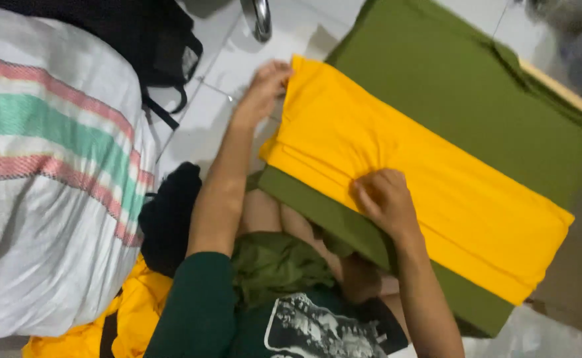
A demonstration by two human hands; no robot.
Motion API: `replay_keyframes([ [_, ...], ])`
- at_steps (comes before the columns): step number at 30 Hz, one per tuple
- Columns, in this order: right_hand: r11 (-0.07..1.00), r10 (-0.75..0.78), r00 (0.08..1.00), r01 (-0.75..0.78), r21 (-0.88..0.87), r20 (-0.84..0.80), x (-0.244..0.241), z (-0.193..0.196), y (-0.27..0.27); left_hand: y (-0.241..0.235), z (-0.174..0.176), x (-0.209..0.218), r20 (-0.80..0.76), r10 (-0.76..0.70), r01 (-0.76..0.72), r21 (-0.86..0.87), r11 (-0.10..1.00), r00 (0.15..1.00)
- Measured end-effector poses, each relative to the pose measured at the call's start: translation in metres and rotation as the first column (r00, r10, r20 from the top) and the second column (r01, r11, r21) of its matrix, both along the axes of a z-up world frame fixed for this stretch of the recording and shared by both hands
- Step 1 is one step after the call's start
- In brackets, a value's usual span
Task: The person folds a yellow t-shirt on a green cloth-covered table. They smooth the fabric, fold the sides inward, then fold the shirt in half and in half again to create a compact rectangle.
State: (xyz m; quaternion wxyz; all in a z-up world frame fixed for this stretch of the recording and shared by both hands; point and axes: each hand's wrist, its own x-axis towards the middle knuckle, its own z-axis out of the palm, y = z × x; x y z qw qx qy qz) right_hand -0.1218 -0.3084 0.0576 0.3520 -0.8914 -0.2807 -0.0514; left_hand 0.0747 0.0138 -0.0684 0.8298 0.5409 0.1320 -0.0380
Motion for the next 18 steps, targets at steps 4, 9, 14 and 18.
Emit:
replay_keyframes([
  [4, 1.000, 0.029, 1.000, -0.029, -0.003, 0.000, -0.004, 0.004, 0.000, 0.015, 0.089, -0.038, -0.028, -0.046, 0.048, 0.092, 0.995, 0.999],
  [9, 1.000, 0.028, 1.000, -0.028, -0.002, 0.012, -0.004, 0.005, 0.000, 0.019, 0.099, -0.037, 0.129, -0.157, 0.094, 0.396, 0.914, 0.979],
  [14, 0.997, 0.042, 0.988, -0.033, -0.066, 0.149, -0.001, 0.002, 0.017, 0.014, 0.116, -0.035, 0.127, -0.149, 0.069, 0.491, 0.869, 0.981],
  [18, 0.982, 0.077, 0.973, -0.036, -0.186, 0.220, 0.015, 0.000, 0.073, 0.011, 0.123, -0.031, 0.097, -0.085, 0.015, 0.571, 0.821, 0.992],
])
